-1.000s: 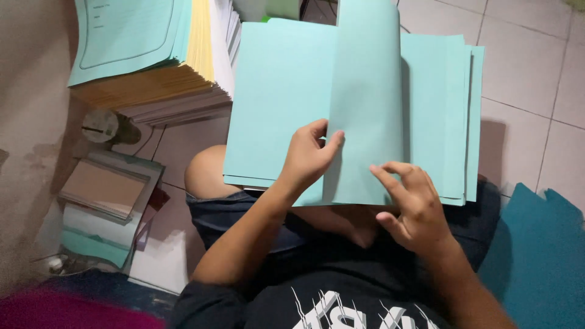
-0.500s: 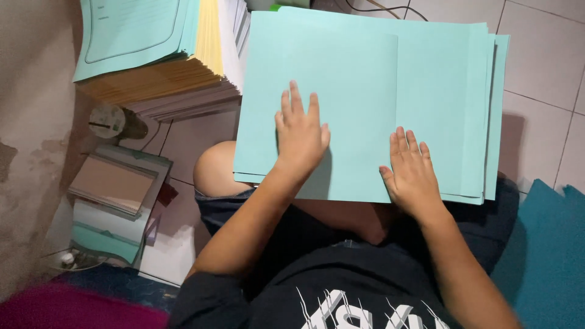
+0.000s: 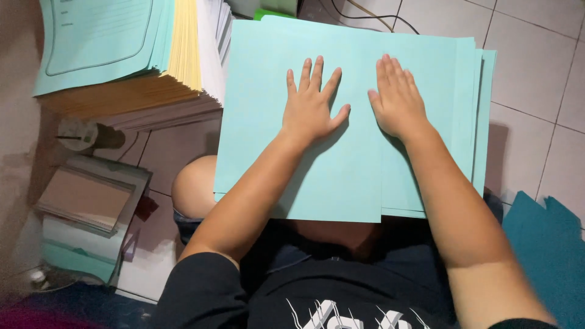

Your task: Sorting and inspecting a large stack of light blue folders while sitting on the floor.

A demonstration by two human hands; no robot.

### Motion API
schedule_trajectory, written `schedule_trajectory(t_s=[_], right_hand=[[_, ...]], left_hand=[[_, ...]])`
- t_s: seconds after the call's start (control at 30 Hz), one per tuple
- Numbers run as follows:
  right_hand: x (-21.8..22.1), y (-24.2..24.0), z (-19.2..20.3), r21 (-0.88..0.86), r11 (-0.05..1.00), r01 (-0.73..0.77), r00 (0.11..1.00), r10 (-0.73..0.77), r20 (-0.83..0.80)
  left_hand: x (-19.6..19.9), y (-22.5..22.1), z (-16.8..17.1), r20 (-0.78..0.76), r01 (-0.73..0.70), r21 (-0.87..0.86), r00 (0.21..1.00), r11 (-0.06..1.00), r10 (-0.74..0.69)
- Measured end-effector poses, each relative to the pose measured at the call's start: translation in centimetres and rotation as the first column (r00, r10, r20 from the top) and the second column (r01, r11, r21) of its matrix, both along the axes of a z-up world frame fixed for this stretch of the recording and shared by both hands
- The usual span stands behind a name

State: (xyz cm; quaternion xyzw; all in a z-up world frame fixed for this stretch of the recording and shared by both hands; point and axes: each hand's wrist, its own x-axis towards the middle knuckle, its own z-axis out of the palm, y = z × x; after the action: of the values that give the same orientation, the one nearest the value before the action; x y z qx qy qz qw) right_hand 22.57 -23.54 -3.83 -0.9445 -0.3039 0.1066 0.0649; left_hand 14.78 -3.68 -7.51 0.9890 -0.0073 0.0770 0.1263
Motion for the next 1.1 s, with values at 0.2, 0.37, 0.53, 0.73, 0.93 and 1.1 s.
schedule_trajectory(t_s=[0.2,0.37,0.53,0.73,0.93,1.1], right_hand=[[1.3,0.5,0.0,0.006,1.000,-0.003,1.000,0.003,-0.001],[-8.2,-3.9,-2.4,-0.002,0.999,-0.041,0.996,0.041,0.085],[-17.1,-7.9,-4.0,0.038,0.994,-0.104,0.981,0.096,0.170],[-9.2,-4.3,-1.7,0.017,1.000,-0.020,1.000,0.020,0.010],[1.8,1.7,-0.5,0.035,0.999,0.009,1.000,-0.008,-0.014],[1.7,1.5,-0.4,0.046,0.999,-0.003,1.000,0.004,-0.010]], left_hand=[[1.1,-0.5,1.0,-0.132,-0.077,0.032,0.988,0.997,0.080],[0.6,-0.6,1.9,-0.164,-0.079,0.035,0.983,0.996,0.084],[0.4,-1.1,2.1,-0.119,-0.294,0.003,0.949,0.956,0.292],[0.8,-1.3,0.8,-0.109,-0.372,0.048,0.921,0.927,0.375],[1.7,1.1,0.0,-0.094,-0.237,-0.008,0.967,0.971,0.235],[5.9,7.6,-0.6,-0.147,-0.248,0.039,0.957,0.968,0.250]])
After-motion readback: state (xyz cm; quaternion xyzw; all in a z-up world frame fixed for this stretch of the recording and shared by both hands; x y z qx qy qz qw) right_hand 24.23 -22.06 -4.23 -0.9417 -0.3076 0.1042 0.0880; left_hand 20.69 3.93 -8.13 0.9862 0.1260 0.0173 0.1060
